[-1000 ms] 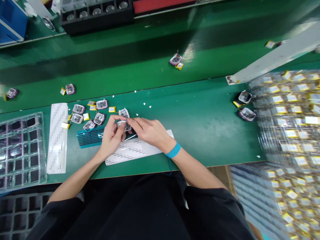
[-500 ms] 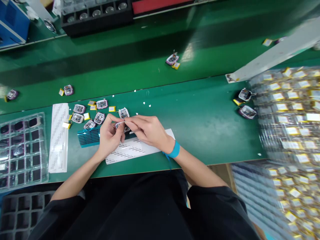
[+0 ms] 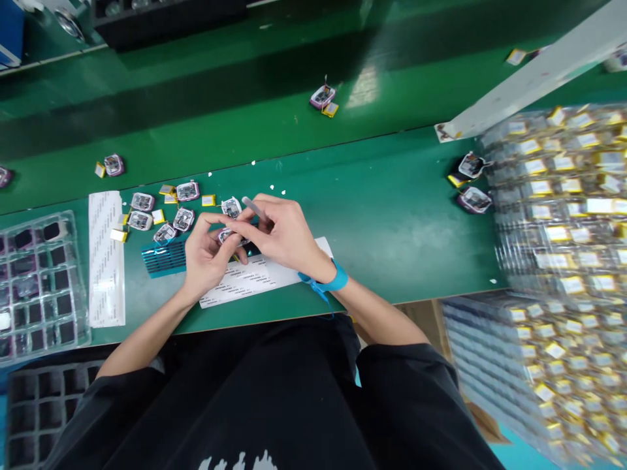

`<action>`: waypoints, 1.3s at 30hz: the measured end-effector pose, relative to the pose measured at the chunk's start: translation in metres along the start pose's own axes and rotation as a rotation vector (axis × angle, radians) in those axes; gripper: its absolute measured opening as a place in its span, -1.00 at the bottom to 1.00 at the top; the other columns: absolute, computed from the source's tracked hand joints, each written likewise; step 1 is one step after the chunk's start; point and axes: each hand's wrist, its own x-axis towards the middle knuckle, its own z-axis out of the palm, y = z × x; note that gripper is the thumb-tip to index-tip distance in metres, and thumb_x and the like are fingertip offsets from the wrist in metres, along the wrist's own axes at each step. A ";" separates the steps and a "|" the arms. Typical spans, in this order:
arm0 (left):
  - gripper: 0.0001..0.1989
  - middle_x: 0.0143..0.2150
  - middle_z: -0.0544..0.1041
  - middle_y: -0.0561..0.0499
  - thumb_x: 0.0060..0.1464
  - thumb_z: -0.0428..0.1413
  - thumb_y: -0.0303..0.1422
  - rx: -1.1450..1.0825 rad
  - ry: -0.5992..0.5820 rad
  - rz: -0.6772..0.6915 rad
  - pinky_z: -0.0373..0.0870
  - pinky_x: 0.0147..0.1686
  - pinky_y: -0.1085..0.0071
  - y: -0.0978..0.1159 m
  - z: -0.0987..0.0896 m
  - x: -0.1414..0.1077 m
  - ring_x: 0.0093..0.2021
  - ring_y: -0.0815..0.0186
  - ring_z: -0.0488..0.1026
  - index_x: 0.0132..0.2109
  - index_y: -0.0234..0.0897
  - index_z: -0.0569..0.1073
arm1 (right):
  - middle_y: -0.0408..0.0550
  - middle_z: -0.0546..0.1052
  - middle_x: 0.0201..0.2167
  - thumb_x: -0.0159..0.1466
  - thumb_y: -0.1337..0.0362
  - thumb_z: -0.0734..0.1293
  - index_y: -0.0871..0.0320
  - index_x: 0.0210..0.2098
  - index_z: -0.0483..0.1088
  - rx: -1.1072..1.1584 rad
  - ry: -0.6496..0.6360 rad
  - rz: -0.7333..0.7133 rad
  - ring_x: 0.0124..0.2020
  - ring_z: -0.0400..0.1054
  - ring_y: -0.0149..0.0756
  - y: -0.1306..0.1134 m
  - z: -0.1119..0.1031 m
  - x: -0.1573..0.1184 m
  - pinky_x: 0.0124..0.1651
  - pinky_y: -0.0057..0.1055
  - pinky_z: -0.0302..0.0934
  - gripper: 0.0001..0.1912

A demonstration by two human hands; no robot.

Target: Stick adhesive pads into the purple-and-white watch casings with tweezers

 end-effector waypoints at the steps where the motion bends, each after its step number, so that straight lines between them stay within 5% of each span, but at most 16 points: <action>1: -0.74 -0.37 0.56 0.13 0.29 0.20 -0.16 -0.020 0.008 0.012 0.43 -0.60 0.49 0.003 0.000 -0.004 -0.63 0.45 0.50 -0.09 -0.19 0.32 | -0.21 0.36 -0.54 0.42 -0.10 0.32 0.14 -0.43 0.50 -0.031 0.000 -0.036 -0.54 0.16 -0.46 -0.005 -0.003 -0.001 -0.46 -0.39 0.08 -0.52; 5: -0.92 -0.16 0.70 -0.08 0.39 0.10 -0.33 0.072 -0.064 0.082 0.58 -0.33 0.36 0.013 -0.003 -0.033 -0.38 0.33 0.65 -0.07 -0.23 0.40 | -0.08 0.51 -0.43 0.55 -0.03 0.06 0.14 -0.30 0.57 -0.126 0.091 -0.083 -0.42 0.37 -0.35 -0.020 -0.025 -0.020 -0.31 -0.31 0.25 -0.40; 9: -0.89 -0.07 0.71 -0.12 0.35 0.10 -0.47 0.390 -0.188 0.141 0.54 -0.06 0.27 0.008 -0.008 -0.061 -0.02 0.19 0.64 -0.05 -0.23 0.49 | -0.08 0.44 -0.50 0.52 -0.12 0.04 0.10 -0.19 0.65 -0.199 0.228 -0.074 -0.49 0.30 -0.32 -0.018 -0.042 -0.063 -0.39 -0.30 0.23 -0.35; 12: -0.87 -0.05 0.71 -0.11 0.35 0.08 -0.48 0.501 -0.205 0.113 0.53 -0.10 0.28 -0.001 -0.008 -0.069 -0.03 0.19 0.64 -0.03 -0.23 0.49 | -0.08 0.53 -0.50 0.50 -0.13 0.11 0.08 -0.10 0.65 -0.097 0.151 0.041 -0.52 0.39 -0.31 -0.009 -0.044 -0.095 -0.44 -0.33 0.30 -0.41; 18: -0.82 -0.04 0.70 -0.09 0.35 0.07 -0.49 0.592 -0.246 0.177 0.45 -0.04 0.20 -0.011 -0.006 -0.067 -0.05 0.18 0.63 0.03 -0.21 0.47 | -0.12 0.68 -0.43 0.48 0.23 0.27 0.09 -0.22 0.65 -0.071 0.062 0.259 -0.49 0.55 -0.33 0.001 -0.032 -0.124 -0.38 -0.45 0.44 -0.70; 34: -0.83 -0.04 0.71 -0.08 0.36 0.05 -0.47 0.611 -0.230 0.155 0.42 -0.07 0.19 -0.011 -0.002 -0.065 -0.08 0.17 0.63 0.02 -0.20 0.47 | -0.08 0.69 -0.35 0.44 0.30 0.30 0.07 -0.18 0.66 -0.008 0.004 0.189 -0.34 0.60 -0.28 0.007 -0.028 -0.130 -0.22 -0.34 0.50 -0.76; 39: -0.84 -0.07 0.72 -0.08 0.35 0.08 -0.44 0.568 -0.195 0.142 0.51 -0.11 0.24 -0.005 -0.001 -0.066 -0.07 0.17 0.65 -0.01 -0.22 0.53 | -0.04 0.69 -0.40 0.44 0.18 0.32 0.07 -0.19 0.66 0.193 0.169 0.173 -0.44 0.60 -0.23 0.009 -0.032 -0.128 -0.34 -0.30 0.53 -0.74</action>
